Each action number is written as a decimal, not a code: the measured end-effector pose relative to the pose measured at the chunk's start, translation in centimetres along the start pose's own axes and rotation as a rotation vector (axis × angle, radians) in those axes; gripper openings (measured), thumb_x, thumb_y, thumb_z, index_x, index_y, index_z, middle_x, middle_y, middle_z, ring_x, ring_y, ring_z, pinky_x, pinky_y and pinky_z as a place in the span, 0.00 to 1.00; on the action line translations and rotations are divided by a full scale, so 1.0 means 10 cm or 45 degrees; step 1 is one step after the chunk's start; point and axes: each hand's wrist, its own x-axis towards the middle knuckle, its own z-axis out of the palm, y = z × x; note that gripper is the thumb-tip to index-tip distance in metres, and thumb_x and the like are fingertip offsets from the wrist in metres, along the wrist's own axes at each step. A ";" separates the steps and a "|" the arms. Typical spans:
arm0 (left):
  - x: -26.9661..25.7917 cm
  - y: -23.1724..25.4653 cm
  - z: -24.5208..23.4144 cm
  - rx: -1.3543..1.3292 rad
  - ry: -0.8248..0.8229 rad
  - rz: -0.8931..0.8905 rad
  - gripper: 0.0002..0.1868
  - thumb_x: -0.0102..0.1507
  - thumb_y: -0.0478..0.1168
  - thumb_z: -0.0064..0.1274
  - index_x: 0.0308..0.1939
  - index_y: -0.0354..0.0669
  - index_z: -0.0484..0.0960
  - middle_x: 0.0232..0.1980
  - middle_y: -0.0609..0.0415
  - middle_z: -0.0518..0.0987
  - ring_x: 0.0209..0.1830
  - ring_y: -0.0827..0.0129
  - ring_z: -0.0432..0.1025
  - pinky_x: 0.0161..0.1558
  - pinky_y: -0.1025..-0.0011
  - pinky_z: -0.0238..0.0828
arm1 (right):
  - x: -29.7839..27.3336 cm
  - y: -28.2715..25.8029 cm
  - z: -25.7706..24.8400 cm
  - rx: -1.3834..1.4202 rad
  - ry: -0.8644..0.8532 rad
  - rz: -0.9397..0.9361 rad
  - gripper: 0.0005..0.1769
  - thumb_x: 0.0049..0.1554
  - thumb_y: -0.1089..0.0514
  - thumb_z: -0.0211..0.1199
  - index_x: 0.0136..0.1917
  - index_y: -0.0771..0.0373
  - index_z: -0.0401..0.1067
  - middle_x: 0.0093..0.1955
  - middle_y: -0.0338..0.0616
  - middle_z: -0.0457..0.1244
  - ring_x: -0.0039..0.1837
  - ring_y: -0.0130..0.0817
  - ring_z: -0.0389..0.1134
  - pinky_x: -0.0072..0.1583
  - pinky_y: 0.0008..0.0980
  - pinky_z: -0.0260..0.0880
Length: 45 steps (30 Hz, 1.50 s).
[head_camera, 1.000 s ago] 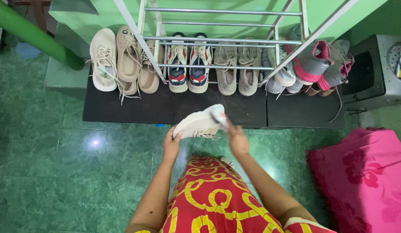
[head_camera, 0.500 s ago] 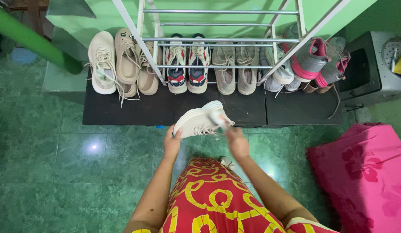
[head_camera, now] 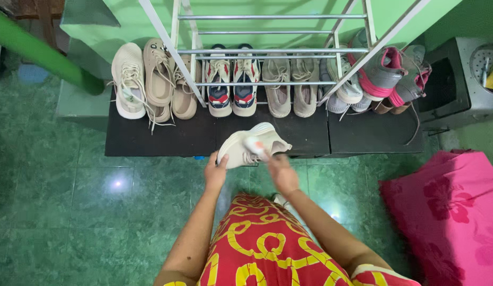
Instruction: The person cleans a shoe using a brush and ties its laces.
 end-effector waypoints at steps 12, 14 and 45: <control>0.13 -0.13 0.02 0.192 0.064 0.398 0.22 0.63 0.47 0.59 0.60 0.46 0.80 0.53 0.46 0.84 0.53 0.60 0.78 0.56 0.66 0.71 | 0.18 -0.11 -0.06 0.094 0.080 -0.233 0.28 0.62 0.49 0.57 0.76 0.37 0.62 0.55 0.51 0.62 0.48 0.53 0.71 0.48 0.51 0.74; 0.12 -0.12 -0.01 0.149 0.042 0.425 0.21 0.63 0.46 0.59 0.59 0.45 0.80 0.53 0.46 0.84 0.53 0.60 0.78 0.56 0.66 0.71 | 0.27 0.03 -0.04 -0.017 0.129 -0.108 0.30 0.62 0.53 0.54 0.77 0.36 0.62 0.57 0.49 0.63 0.50 0.56 0.71 0.47 0.53 0.73; 0.27 -0.33 0.05 0.161 0.054 0.329 0.23 0.62 0.47 0.59 0.61 0.50 0.79 0.51 0.47 0.84 0.50 0.60 0.79 0.54 0.65 0.72 | 0.17 0.36 -0.35 -0.039 0.096 0.217 0.28 0.66 0.50 0.52 0.78 0.35 0.60 0.60 0.55 0.62 0.50 0.61 0.71 0.50 0.54 0.73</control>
